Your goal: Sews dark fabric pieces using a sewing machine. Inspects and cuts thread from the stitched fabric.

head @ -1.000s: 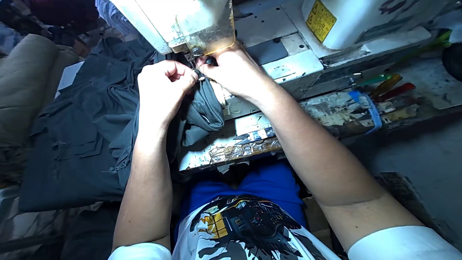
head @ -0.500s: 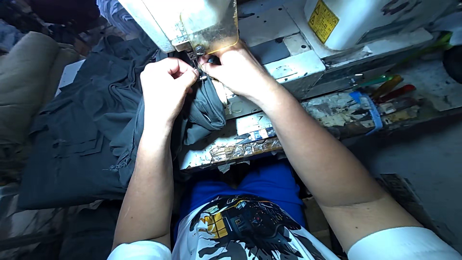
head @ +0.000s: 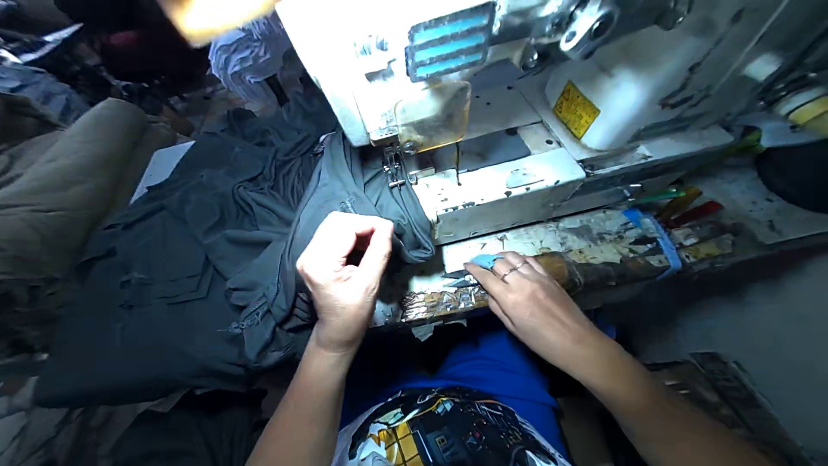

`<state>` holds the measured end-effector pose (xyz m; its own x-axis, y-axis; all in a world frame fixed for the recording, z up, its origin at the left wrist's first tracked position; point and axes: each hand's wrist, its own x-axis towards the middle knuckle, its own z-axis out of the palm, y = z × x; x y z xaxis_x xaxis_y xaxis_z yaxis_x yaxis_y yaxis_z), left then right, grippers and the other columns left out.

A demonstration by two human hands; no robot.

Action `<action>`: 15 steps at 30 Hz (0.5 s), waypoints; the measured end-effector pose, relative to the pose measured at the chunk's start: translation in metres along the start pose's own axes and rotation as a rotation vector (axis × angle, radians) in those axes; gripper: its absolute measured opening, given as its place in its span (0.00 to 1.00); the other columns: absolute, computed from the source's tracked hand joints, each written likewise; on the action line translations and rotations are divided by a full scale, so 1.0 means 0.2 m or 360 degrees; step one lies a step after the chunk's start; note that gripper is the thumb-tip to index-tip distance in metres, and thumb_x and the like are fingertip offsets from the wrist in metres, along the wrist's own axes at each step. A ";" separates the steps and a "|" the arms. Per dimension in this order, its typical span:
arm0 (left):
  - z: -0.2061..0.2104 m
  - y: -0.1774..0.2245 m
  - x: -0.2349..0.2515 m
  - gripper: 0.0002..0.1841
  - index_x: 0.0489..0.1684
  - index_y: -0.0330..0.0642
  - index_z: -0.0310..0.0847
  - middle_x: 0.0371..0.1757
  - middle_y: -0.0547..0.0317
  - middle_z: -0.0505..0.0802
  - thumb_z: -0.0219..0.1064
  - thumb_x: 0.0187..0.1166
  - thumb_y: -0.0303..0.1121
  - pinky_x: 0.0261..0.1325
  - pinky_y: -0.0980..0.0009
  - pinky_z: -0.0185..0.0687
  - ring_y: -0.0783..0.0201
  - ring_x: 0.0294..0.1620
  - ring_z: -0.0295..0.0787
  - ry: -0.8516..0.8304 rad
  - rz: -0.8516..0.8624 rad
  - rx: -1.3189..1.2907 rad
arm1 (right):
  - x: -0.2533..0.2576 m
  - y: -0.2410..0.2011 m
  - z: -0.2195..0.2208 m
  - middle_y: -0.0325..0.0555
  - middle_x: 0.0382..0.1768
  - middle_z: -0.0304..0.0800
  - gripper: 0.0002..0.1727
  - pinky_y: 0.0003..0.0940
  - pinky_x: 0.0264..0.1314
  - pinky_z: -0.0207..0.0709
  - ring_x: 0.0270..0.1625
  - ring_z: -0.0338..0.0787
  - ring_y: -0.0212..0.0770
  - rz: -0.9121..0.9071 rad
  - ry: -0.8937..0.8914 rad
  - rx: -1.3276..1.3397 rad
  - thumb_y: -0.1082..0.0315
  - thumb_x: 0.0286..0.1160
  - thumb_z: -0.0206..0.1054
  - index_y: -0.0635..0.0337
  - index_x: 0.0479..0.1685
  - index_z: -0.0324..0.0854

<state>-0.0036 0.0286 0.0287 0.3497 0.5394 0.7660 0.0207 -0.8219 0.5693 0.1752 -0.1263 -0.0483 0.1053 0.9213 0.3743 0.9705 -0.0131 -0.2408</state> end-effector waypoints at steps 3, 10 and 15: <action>0.05 0.02 0.00 0.02 0.33 0.33 0.89 0.35 0.61 0.90 0.71 0.72 0.21 0.44 0.83 0.84 0.77 0.38 0.87 0.0099 0.0102 -0.0050 | 0.05 -0.03 -0.05 0.66 0.53 0.90 0.26 0.59 0.55 0.85 0.57 0.91 0.69 0.0023 -0.0250 -0.0118 0.79 0.67 0.72 0.61 0.69 0.85; 0.06 0.04 -0.07 0.03 0.29 0.34 0.91 0.32 0.61 0.92 0.72 0.70 0.24 0.45 0.82 0.84 0.76 0.40 0.88 0.0159 0.0181 -0.0067 | -0.05 -0.01 -0.20 0.51 0.39 0.93 0.23 0.44 0.28 0.80 0.32 0.91 0.48 0.0071 0.0421 0.0109 0.69 0.69 0.53 0.51 0.54 0.95; 0.12 0.09 -0.07 0.06 0.30 0.33 0.91 0.33 0.58 0.93 0.71 0.74 0.26 0.50 0.81 0.84 0.75 0.41 0.89 0.0090 0.0315 -0.0136 | 0.01 -0.15 -0.20 0.34 0.70 0.87 0.37 0.15 0.57 0.77 0.58 0.84 0.15 0.0107 0.0370 0.1477 0.37 0.91 0.39 0.52 0.78 0.80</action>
<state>0.0140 0.0020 0.0206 0.2861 0.3806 0.8794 -0.1236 -0.8954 0.4278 0.1559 -0.1402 -0.0047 0.2920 0.8284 0.4781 0.4129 0.3417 -0.8443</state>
